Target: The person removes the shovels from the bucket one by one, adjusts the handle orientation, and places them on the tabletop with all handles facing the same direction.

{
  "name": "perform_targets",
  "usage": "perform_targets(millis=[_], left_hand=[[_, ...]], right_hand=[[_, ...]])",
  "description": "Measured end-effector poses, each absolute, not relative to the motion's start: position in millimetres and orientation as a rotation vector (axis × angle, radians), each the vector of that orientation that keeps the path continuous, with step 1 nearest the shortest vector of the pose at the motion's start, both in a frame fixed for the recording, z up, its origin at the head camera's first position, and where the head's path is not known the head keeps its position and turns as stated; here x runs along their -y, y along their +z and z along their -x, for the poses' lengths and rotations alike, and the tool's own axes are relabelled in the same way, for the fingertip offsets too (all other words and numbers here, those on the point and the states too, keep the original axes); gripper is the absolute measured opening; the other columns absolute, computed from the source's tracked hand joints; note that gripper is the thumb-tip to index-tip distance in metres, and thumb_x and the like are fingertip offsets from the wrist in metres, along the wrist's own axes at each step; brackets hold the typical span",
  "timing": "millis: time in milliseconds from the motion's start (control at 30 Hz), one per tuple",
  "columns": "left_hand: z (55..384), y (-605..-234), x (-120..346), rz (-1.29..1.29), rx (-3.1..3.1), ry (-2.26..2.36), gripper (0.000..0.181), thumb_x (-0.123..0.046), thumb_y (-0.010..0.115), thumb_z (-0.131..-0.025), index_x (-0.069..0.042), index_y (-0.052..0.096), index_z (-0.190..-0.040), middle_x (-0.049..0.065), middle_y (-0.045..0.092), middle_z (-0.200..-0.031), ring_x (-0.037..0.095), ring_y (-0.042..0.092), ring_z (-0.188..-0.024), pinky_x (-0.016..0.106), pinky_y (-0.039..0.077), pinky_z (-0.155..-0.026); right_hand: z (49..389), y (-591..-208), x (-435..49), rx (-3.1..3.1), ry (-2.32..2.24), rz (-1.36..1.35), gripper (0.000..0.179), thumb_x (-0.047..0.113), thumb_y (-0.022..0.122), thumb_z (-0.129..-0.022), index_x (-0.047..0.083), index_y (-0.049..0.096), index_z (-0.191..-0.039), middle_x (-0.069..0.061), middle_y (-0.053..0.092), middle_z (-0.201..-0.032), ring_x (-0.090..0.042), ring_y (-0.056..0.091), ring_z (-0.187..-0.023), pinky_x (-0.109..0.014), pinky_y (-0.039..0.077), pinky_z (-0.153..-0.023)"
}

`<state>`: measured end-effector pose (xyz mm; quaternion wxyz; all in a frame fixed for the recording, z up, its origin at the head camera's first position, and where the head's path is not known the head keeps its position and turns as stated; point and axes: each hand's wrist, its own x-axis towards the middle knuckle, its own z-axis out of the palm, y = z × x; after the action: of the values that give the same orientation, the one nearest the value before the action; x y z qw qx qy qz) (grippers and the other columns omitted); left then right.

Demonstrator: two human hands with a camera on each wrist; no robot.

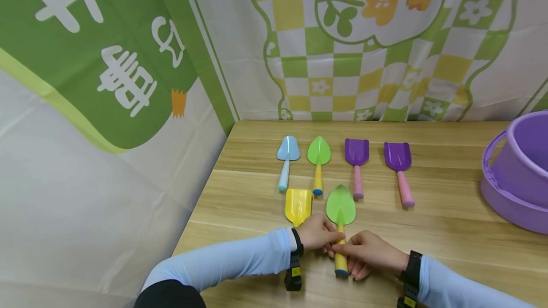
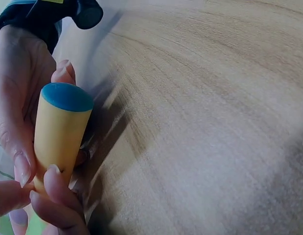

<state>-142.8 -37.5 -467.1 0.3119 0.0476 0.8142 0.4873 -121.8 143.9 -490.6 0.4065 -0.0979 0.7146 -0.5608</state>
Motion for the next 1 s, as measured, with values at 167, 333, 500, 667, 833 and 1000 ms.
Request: perform_targets(millis=[167,333,500,667,833,1000], left_hand=[[142,-467,37,-0.142,-2.151,1.284,0.021,-0.021,0.064,-0.089,-0.006,0.069,-0.074,0.004,0.064,-0.056,0.007,0.056,-0.043,0.016,0.043,-0.040],[141,-468,39,-0.183,-2.155,1.254,0.023,-0.021,0.064,-0.088,-0.004,0.069,-0.073,0.007,0.066,-0.061,0.008,0.056,-0.044,0.017,0.044,-0.040],[138,-463,42,-0.212,-2.165,1.158,0.028,-0.026,0.066,-0.087,-0.003,0.065,-0.072,0.007,0.066,-0.062,0.010,0.057,-0.044,0.020,0.044,-0.041],[143,-444,38,-0.285,-2.192,1.117,0.028,-0.032,0.067,-0.086,-0.006,0.059,-0.077,0.006,0.065,-0.064,0.011,0.058,-0.045,0.024,0.047,-0.045],[166,-412,18,-0.364,-2.196,1.173,0.026,-0.033,0.066,-0.086,-0.008,0.060,-0.084,0.007,0.067,-0.074,0.016,0.062,-0.053,0.026,0.052,-0.048],[190,-376,-14,-0.509,-2.205,1.320,0.026,-0.031,0.063,-0.089,-0.007,0.057,-0.097,0.003,0.065,-0.080,0.022,0.065,-0.064,0.025,0.053,-0.052]], right_hand=[[121,-488,-147,-1.829,-1.400,0.241,0.048,0.046,0.056,-0.089,0.001,0.063,-0.076,-0.001,0.061,-0.059,-0.006,0.056,-0.045,-0.021,0.051,-0.044],[124,-474,-162,-1.918,-1.348,0.237,0.049,0.047,0.055,-0.090,-0.001,0.061,-0.084,-0.005,0.063,-0.064,-0.010,0.059,-0.047,-0.025,0.053,-0.046],[134,-440,-192,-2.026,-1.344,0.306,0.042,0.039,0.056,-0.092,-0.003,0.058,-0.095,-0.010,0.064,-0.076,-0.021,0.064,-0.062,-0.036,0.056,-0.055],[151,-395,-231,-2.254,-1.257,0.490,0.033,0.029,0.058,-0.092,-0.002,0.058,-0.103,-0.009,0.063,-0.084,-0.022,0.064,-0.075,-0.034,0.056,-0.059],[173,-354,-272,-2.585,-1.068,0.573,0.034,0.029,0.060,-0.091,0.000,0.060,-0.109,-0.007,0.065,-0.098,-0.009,0.063,-0.077,-0.026,0.055,-0.059],[198,-327,-318,-2.814,-0.845,0.505,0.040,0.037,0.059,-0.090,0.005,0.059,-0.113,-0.012,0.064,-0.107,-0.012,0.062,-0.076,-0.027,0.053,-0.058]])
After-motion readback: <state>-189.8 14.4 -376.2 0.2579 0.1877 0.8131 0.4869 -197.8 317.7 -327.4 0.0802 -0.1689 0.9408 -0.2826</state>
